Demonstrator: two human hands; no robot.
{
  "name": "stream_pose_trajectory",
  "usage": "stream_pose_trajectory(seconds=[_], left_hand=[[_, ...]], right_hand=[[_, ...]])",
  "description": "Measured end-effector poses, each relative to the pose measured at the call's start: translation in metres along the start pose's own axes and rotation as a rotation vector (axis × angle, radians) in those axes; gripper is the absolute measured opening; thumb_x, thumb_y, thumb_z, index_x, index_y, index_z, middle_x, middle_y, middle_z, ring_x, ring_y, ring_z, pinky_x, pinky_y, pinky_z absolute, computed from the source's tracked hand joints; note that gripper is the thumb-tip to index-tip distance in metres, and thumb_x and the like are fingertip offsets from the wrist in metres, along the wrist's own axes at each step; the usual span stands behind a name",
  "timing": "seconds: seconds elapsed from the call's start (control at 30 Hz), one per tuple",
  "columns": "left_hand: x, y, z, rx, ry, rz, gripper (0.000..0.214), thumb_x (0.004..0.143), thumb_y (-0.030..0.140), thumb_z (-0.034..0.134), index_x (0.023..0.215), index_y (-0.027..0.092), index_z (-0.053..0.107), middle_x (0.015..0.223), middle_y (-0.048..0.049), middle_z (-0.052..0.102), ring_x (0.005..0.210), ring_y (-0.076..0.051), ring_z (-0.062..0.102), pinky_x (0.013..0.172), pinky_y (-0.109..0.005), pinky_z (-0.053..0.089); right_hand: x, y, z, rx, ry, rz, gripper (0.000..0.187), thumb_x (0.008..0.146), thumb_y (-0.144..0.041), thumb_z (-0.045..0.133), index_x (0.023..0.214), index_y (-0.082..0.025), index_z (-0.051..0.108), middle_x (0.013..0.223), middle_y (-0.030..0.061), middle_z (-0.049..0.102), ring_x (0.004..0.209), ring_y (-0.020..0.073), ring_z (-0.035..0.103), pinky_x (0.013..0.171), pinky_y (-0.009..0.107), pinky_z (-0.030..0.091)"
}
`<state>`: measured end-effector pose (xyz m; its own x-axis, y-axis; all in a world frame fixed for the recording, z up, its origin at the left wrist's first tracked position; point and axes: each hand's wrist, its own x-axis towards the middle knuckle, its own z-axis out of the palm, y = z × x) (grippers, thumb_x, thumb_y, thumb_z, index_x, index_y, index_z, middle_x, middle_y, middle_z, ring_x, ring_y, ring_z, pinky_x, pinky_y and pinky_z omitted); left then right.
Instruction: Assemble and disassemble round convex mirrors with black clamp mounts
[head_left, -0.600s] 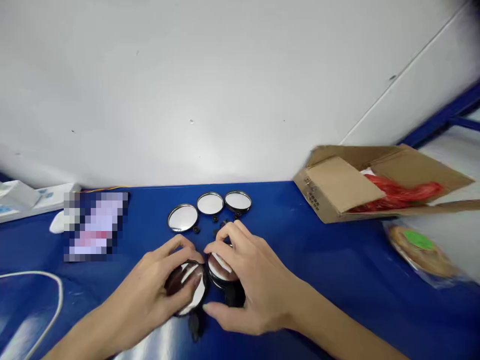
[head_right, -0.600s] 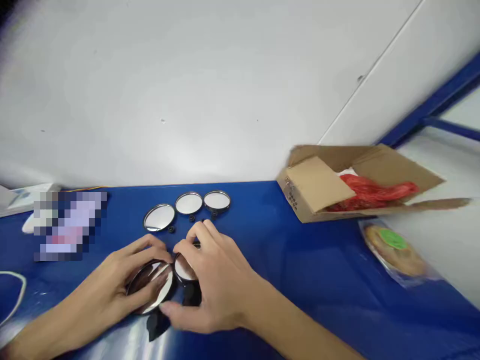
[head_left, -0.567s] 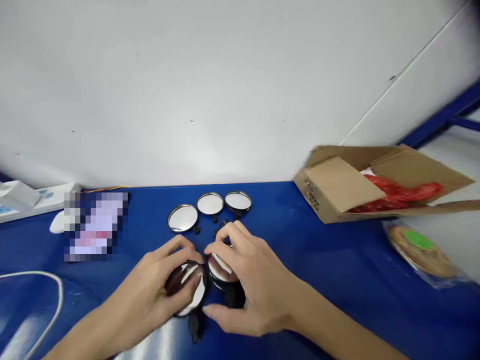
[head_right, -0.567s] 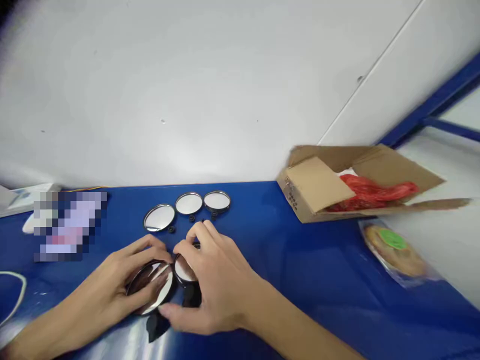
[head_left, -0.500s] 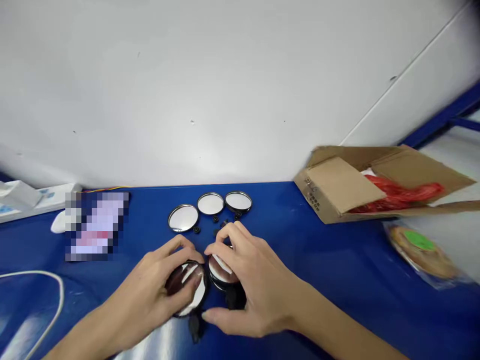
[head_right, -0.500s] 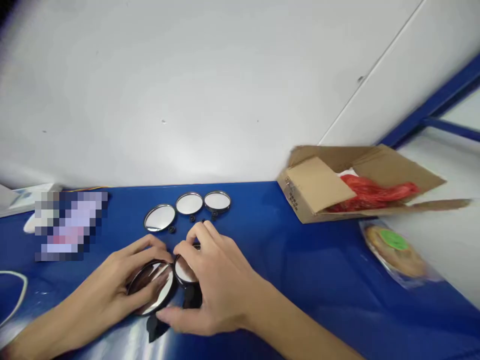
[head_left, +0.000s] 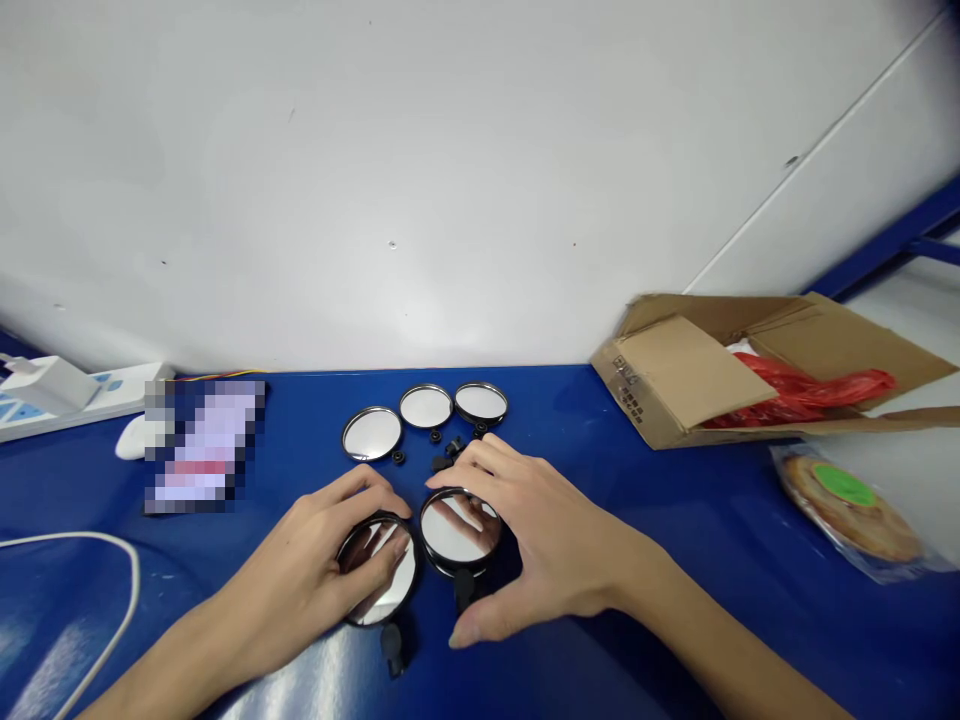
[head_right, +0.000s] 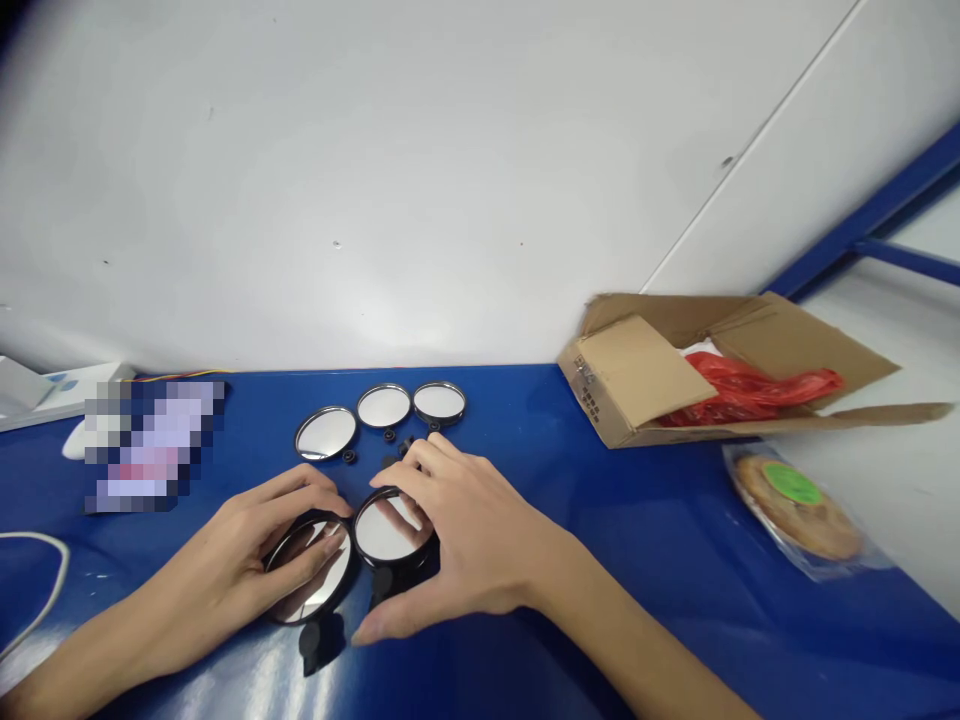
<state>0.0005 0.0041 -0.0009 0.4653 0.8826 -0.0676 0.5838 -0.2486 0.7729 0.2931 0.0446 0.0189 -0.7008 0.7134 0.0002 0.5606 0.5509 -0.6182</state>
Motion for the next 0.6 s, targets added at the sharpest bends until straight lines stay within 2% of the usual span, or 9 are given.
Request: stream_pose_trajectory(seconds=[0.1,0.27,0.43,0.5,0.6], left_hand=[[0.0005,0.0007,-0.0010,0.004,0.008,0.004,0.025,0.119,0.046,0.059,0.116,0.030,0.079,0.116,-0.0011,0.071,0.070,-0.014,0.066,0.066,-0.028,0.052],[0.0000,0.0006,-0.0019,0.018,0.046,0.040,0.027,0.121,0.045,0.057,0.114,0.031,0.080,0.115,-0.0011,0.072,0.081,-0.017,0.071,0.071,-0.028,0.051],[-0.0006,0.0019,-0.0034,0.009,0.115,0.046,0.031,0.121,0.046,0.058,0.109,0.030,0.082,0.110,-0.0004,0.075,0.072,-0.015,0.064,0.063,-0.028,0.045],[-0.0018,0.0031,-0.0042,-0.033,0.154,0.047,0.034,0.121,0.048,0.059,0.108,0.029,0.082,0.106,-0.0011,0.077,0.074,-0.017,0.066,0.066,-0.029,0.047],[-0.0060,0.0028,-0.0048,-0.190,0.166,0.007,0.038,0.121,0.054,0.058,0.112,0.028,0.084,0.096,-0.0022,0.078,0.090,-0.024,0.074,0.076,-0.030,0.054]], right_hand=[[-0.0012,-0.0007,0.0024,-0.018,0.037,-0.031,0.094,0.067,-0.071,0.109,0.143,-0.027,0.075,0.119,0.0042,0.073,0.109,0.0296,0.067,0.089,0.044,0.055],[-0.0006,0.0004,0.0026,0.004,0.132,-0.097,0.086,0.068,-0.061,0.109,0.138,-0.023,0.076,0.110,0.0025,0.077,0.101,0.0269,0.067,0.086,0.043,0.053],[0.0009,0.0026,0.0017,0.027,0.208,-0.126,0.085,0.067,-0.060,0.109,0.136,-0.025,0.075,0.109,0.0031,0.079,0.100,0.0282,0.067,0.084,0.044,0.053],[0.0022,0.0023,0.0038,0.030,0.288,-0.209,0.091,0.066,-0.062,0.109,0.140,-0.025,0.072,0.116,0.0054,0.080,0.102,0.0294,0.069,0.089,0.047,0.055],[0.0056,-0.0009,0.0108,0.022,0.421,-0.409,0.101,0.069,-0.069,0.104,0.149,-0.022,0.064,0.129,0.0096,0.080,0.112,0.0311,0.073,0.102,0.050,0.056]])
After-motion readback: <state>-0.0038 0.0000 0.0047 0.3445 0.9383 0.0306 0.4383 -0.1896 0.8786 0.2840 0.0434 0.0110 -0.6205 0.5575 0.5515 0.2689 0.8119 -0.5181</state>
